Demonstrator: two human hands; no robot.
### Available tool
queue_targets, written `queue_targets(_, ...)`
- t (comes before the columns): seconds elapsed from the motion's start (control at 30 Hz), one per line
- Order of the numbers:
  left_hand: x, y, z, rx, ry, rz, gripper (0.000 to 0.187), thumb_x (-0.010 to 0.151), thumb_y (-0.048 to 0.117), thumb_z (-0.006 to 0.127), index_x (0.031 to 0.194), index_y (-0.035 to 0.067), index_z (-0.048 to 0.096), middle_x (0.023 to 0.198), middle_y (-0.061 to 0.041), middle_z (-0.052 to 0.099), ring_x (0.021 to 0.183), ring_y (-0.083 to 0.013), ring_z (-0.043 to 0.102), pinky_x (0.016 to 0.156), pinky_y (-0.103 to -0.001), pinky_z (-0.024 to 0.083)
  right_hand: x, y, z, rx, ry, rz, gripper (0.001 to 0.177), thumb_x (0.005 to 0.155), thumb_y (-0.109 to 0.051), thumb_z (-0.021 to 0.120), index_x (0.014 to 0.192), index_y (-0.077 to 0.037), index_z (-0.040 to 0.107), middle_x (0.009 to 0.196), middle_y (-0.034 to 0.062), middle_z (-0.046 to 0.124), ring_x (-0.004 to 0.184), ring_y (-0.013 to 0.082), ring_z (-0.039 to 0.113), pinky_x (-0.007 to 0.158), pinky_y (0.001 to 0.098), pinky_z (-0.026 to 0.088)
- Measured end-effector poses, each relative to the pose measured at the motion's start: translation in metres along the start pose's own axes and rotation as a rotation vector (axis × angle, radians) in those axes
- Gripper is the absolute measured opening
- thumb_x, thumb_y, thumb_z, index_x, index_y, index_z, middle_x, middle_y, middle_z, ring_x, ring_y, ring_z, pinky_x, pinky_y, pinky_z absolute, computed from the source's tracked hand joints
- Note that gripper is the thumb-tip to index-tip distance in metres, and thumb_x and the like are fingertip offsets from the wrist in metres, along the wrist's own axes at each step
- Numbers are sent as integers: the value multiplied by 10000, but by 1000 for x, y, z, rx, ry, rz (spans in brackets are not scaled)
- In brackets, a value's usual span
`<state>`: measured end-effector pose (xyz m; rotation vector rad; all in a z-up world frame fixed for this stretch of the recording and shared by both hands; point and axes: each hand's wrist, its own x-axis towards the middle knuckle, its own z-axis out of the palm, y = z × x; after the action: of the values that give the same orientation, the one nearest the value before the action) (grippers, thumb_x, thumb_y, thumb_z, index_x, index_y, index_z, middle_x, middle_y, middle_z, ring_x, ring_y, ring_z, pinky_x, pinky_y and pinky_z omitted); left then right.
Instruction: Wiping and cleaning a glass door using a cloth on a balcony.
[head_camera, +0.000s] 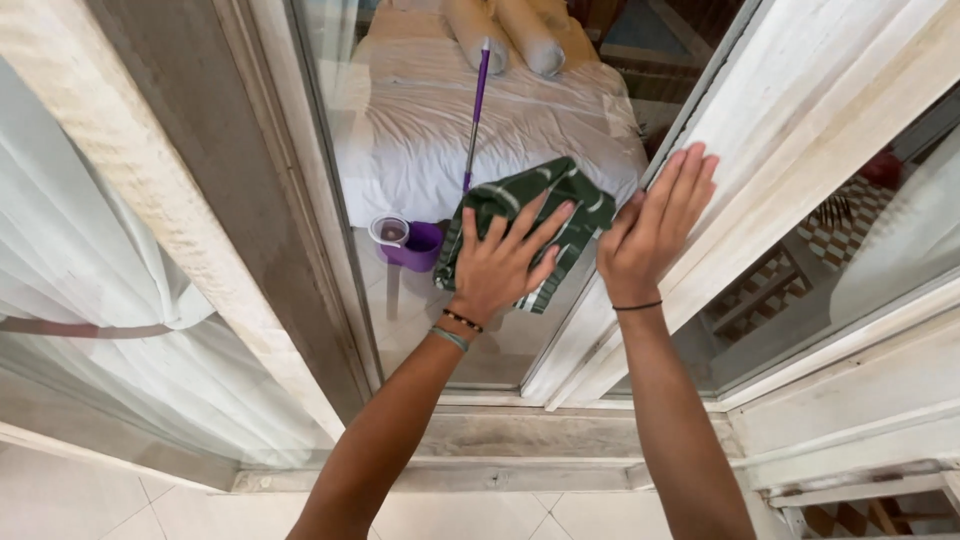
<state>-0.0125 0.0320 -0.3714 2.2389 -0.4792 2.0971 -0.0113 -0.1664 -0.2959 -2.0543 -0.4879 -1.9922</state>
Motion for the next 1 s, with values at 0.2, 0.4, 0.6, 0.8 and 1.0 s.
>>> queue_targets(0.2, -72, 9, 9, 114, -21, -65, 620, 1091, 642, 487, 1687, 535, 619, 1626, 87, 702, 1113, -203, 704, 1299, -776, 342, -108, -1, 11, -92, -27, 30, 579, 1217, -78, 587, 1734, 168, 501, 1818, 353, 425, 1690, 550, 352, 1391, 637, 220)
queue_targets(0.4, -48, 68, 20, 11, 43, -118, 588, 1219, 516, 273, 1732, 437, 547, 1693, 9, 654, 1325, -286, 727, 1357, -834, 239, -156, 10, 17, -112, 21, -6, 646, 1249, -280, 559, 1676, 204, 568, 1751, 401, 486, 1624, 610, 432, 1351, 684, 266)
queue_targets(0.6, -89, 46, 13, -10, 89, -21, 573, 1252, 493, 216, 1754, 445, 489, 1658, 75, 673, 1453, -267, 699, 1414, -772, 202, -193, 4, 17, -204, 40, -148, 734, 1292, -447, 475, 1621, 165, 713, 1733, 432, 466, 1622, 630, 389, 1327, 703, 281)
queue_targets(0.8, -144, 12, -2, 140, -253, -66, 627, 1282, 707, 552, 1823, 443, 374, 1873, -68, 402, 1735, -393, 383, 1371, -825, 137, -262, -27, -2, -132, -261, 22, 583, 1337, -325, 428, 1831, -34, 536, 1880, 273, 288, 1767, 528, 192, 1488, 672, 117)
queue_targets(1.0, -167, 62, 0, 205, -211, -235, 597, 1254, 679, 483, 1761, 362, 471, 1800, -130, 470, 1667, -481, 369, 1330, -885, 180, -316, -26, 2, 74, -120, 187, 550, 1419, -259, 342, 1913, -77, 182, 2011, 116, 178, 1941, 334, 164, 1679, 563, 183)
